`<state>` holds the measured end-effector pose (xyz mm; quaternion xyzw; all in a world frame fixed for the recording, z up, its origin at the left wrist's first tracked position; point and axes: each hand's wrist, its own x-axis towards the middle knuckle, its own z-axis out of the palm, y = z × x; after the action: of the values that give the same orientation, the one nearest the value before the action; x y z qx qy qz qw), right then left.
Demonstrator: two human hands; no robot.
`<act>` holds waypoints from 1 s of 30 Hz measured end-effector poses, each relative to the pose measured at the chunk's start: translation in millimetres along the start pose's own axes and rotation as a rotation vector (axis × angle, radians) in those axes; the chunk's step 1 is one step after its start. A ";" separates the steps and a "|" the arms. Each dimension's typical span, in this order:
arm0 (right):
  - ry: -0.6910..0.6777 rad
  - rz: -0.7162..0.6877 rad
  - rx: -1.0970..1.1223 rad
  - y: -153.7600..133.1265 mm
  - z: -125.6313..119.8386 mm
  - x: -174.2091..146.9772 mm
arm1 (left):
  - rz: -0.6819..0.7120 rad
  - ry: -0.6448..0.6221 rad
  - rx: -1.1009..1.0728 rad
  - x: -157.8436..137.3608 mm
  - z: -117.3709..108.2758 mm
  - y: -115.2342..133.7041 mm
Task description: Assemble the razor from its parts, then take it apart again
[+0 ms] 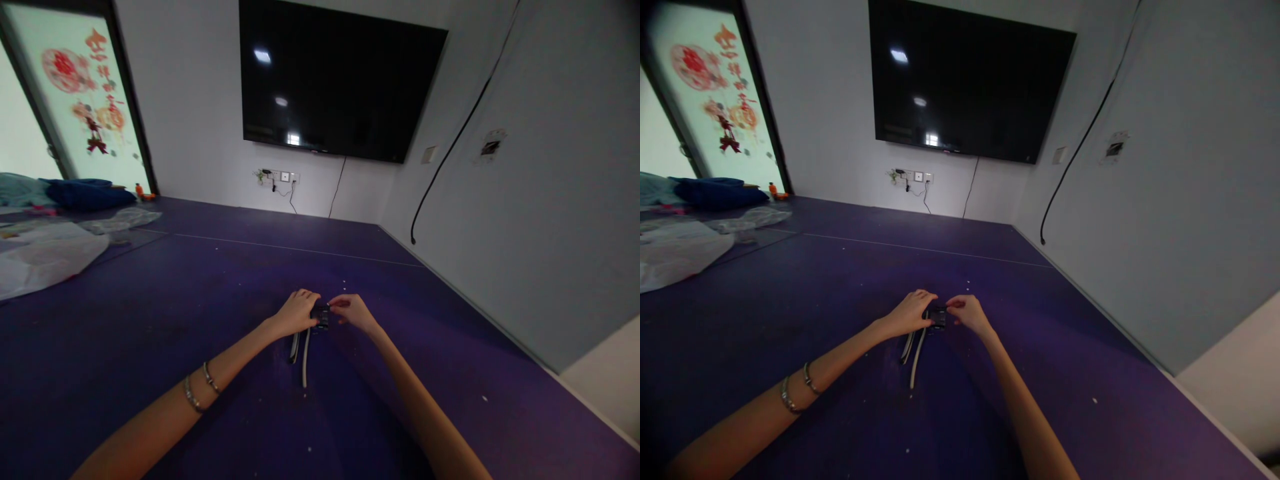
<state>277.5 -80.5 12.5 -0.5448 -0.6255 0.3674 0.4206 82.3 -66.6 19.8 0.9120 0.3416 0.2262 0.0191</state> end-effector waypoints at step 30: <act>-0.105 -0.081 -0.265 16.1 17.9 -6.6 | -0.015 -0.167 -0.014 -3.6 17.5 3.4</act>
<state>267.2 -84.8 -9.9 -0.5499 -0.7110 0.2926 0.3263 89.4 -69.4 3.3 0.9250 0.3439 0.1515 0.0556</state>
